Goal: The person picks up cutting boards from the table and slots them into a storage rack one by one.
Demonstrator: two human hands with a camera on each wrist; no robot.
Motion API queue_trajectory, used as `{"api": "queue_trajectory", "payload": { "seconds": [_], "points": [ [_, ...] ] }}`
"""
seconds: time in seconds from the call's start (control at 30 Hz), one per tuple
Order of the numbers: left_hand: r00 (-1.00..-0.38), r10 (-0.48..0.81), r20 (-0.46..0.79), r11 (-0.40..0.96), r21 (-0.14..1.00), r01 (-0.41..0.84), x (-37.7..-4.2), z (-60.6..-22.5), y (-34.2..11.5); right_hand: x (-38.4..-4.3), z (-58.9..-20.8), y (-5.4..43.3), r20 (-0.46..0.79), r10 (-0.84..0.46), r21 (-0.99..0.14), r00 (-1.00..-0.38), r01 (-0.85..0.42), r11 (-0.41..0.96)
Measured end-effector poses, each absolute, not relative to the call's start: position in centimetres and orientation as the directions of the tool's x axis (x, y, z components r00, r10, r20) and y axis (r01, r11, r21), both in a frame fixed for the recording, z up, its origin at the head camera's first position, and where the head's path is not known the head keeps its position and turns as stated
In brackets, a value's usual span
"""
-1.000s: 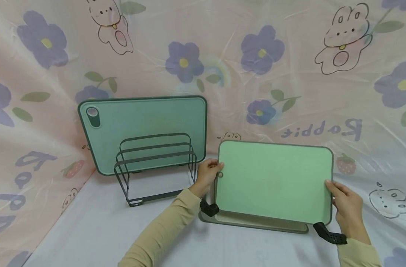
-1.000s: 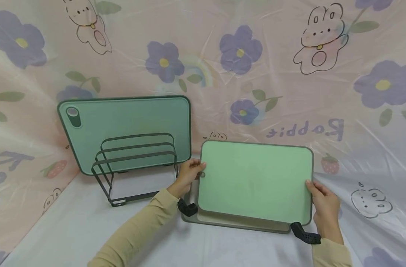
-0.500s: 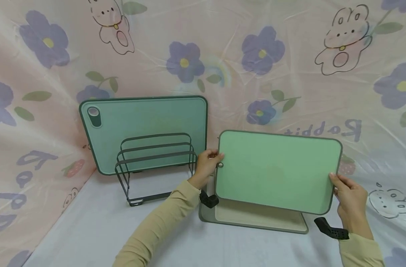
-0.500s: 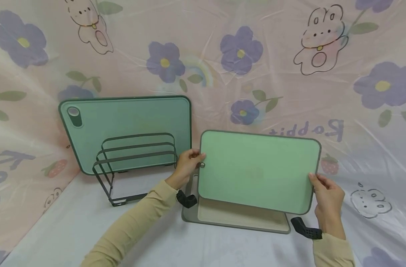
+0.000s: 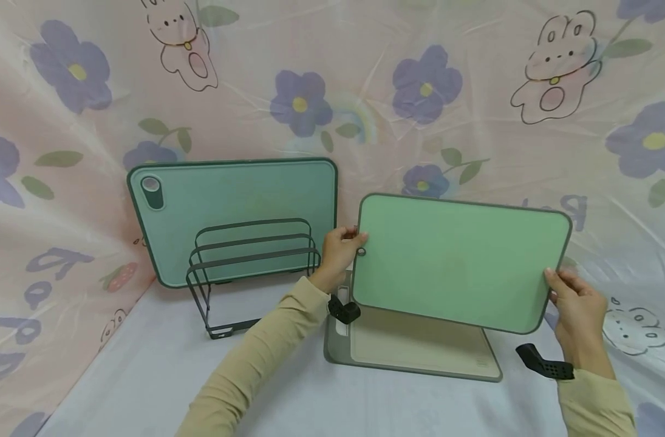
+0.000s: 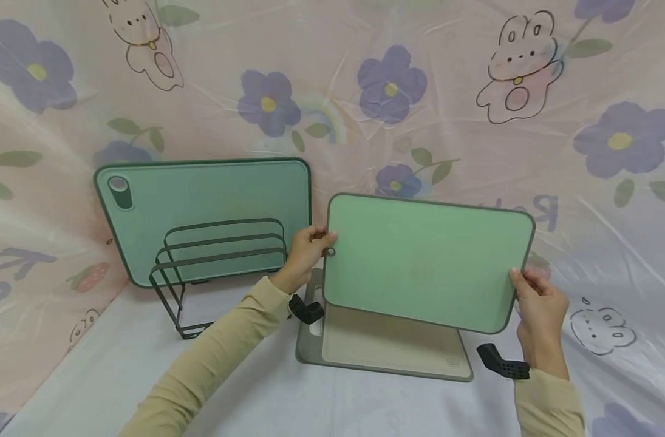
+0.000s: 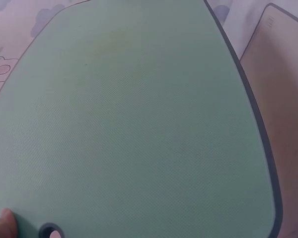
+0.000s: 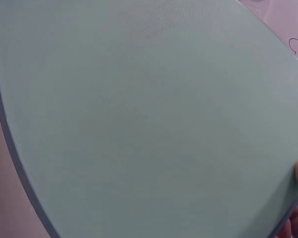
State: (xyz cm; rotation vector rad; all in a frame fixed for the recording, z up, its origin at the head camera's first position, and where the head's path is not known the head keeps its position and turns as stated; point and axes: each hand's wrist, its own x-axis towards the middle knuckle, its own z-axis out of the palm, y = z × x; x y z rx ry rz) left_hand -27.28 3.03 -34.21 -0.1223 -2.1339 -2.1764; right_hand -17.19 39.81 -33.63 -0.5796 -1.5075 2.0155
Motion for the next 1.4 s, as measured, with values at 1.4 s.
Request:
{"api": "queue_trajectory", "payload": {
  "seconds": [1.4],
  "points": [
    [-0.993,-0.085,0.08,-0.055,0.995,0.084,-29.0,-28.3,-2.5,-21.3,-29.6,35.1,0.123,0.471,-0.915,-0.873,-0.284,-0.287]
  ]
}}
